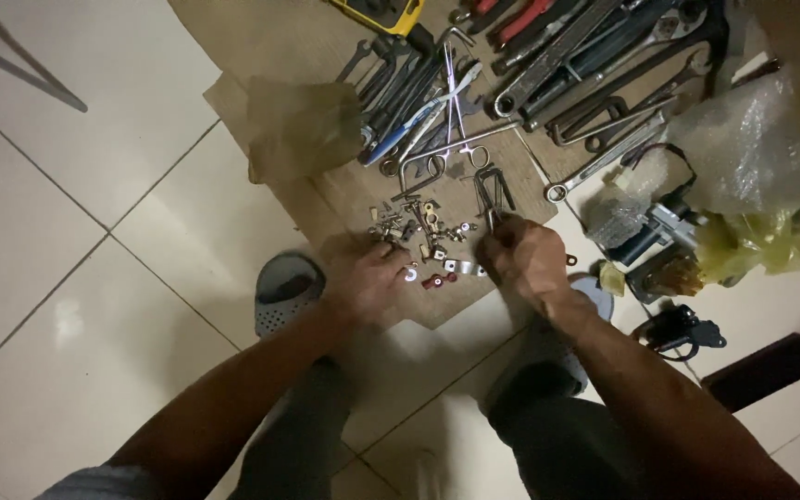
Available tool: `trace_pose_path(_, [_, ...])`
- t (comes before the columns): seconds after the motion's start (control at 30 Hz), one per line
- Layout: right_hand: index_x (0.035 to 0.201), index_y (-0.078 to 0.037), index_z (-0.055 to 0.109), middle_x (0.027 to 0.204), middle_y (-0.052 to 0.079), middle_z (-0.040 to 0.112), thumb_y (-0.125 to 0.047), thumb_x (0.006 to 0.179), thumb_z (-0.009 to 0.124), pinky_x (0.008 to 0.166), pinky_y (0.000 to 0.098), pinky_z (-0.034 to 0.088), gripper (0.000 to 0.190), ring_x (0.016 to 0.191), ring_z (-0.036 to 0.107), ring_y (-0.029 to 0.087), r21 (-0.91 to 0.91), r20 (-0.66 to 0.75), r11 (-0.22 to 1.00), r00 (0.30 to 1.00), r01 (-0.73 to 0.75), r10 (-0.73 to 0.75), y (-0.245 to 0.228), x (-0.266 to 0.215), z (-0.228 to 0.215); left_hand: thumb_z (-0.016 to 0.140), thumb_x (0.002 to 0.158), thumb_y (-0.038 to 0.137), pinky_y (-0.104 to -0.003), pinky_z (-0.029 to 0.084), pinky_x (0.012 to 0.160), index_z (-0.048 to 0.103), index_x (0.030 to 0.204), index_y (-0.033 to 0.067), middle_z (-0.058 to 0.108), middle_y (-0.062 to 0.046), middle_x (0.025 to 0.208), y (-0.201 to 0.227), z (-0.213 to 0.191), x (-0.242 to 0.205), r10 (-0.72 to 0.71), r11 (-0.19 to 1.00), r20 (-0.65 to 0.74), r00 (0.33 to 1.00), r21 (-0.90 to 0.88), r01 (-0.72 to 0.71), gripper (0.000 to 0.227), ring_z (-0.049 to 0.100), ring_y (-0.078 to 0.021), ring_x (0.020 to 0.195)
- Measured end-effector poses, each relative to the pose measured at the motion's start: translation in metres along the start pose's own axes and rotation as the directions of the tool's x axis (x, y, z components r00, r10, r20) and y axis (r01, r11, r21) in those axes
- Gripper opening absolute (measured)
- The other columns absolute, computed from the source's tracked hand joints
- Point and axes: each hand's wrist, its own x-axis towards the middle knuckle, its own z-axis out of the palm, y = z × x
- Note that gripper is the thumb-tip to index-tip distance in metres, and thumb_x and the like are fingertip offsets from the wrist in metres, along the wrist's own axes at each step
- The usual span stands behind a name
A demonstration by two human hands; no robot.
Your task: The person unpacks a small plastic bag containing bubble wrap and a brown paper packet. They open the paper packet and pour out various small metal hardware items, including screws, nuts, and washers, onto a piece of cardboard on the floor.
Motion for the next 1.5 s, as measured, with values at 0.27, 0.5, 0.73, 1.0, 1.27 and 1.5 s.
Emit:
trace_pose_path(0.27, [0.112, -0.013, 0.066, 0.083, 0.011, 0.068, -0.037, 0.085, 0.063, 0.067, 0.0439, 0.055, 0.036, 0.082, 0.069, 0.036, -0.089, -0.173, 0.916, 0.899, 0.392, -0.401, 0.017, 0.01, -0.027, 0.061, 0.094, 0.031, -0.043, 0.055, 0.08, 0.064, 0.11, 0.0136, 0.064, -0.02, 0.103, 0.001, -0.007, -0.009, -0.027, 0.978, -0.107, 0.994, -0.207, 0.004, 0.024, 0.068, -0.0372, 0.097])
trace_pose_path(0.5, [0.115, -0.016, 0.059, 0.107, 0.01, 0.067, -0.067, 0.089, 0.062, 0.085, 0.0426, 0.059, 0.057, 0.107, 0.069, 0.034, -0.289, -0.127, 0.956, 0.988, 0.048, -0.088, -0.038, 0.015, -0.037, 0.059, 0.092, 0.043, -0.047, 0.052, 0.093, 0.052, 0.13, 0.0258, 0.063, -0.007, 0.119, 0.031, -0.059, 0.016, -0.373, 0.919, 0.2, 0.906, -0.054, 0.39, 0.043, 0.065, -0.0294, 0.115])
trace_pose_path(0.73, [0.114, -0.007, 0.055, 0.11, 0.017, 0.065, -0.055, 0.082, 0.075, 0.082, 0.0531, 0.059, 0.061, 0.103, 0.069, 0.044, -0.263, -0.038, 0.96, 0.995, -0.097, 0.09, -0.043, 0.036, -0.03, 0.06, 0.093, 0.044, -0.055, 0.056, 0.087, 0.044, 0.143, 0.0253, 0.072, -0.023, 0.104, 0.02, -0.071, 0.014, -0.604, 0.777, 0.147, 0.783, -0.11, 0.62, 0.056, 0.072, -0.0438, 0.099])
trace_pose_path(1.0, [0.11, -0.005, 0.065, 0.102, 0.022, 0.071, -0.038, 0.085, 0.066, 0.082, 0.0487, 0.058, 0.041, 0.103, 0.07, 0.044, -0.158, -0.073, 0.98, 0.991, -0.122, 0.111, -0.036, 0.053, -0.019, 0.068, 0.088, 0.044, -0.045, 0.054, 0.094, 0.054, 0.128, 0.0376, 0.058, -0.007, 0.126, 0.003, -0.034, 0.012, -0.522, 0.849, 0.053, 0.851, -0.056, 0.525, 0.042, 0.065, -0.0311, 0.117])
trace_pose_path(1.27, [0.115, -0.009, 0.069, 0.11, 0.018, 0.073, -0.041, 0.091, 0.077, 0.09, 0.0457, 0.054, 0.041, 0.111, 0.068, 0.037, 0.447, -0.107, 0.843, 0.918, -0.299, 0.383, -0.066, 0.034, -0.036, 0.07, 0.091, 0.034, -0.041, 0.054, 0.1, 0.058, 0.126, 0.0213, 0.07, -0.01, 0.116, -0.004, -0.014, 0.005, -0.509, 0.71, 0.093, 0.856, -0.517, 0.478, 0.039, 0.067, -0.029, 0.116])
trace_pose_path(1.5, [0.111, -0.011, 0.071, 0.104, 0.02, 0.073, -0.024, 0.098, 0.066, 0.087, 0.0496, 0.056, 0.019, 0.105, 0.068, 0.042, 0.259, -0.233, 0.956, 0.969, 0.141, -0.08, -0.084, 0.003, -0.01, 0.072, 0.09, 0.029, -0.046, 0.057, 0.09, 0.062, 0.122, 0.017, 0.063, -0.012, 0.121, -0.011, -0.035, 0.034, -0.525, 0.818, -0.093, 0.846, -0.328, 0.472, 0.036, 0.065, -0.0355, 0.113])
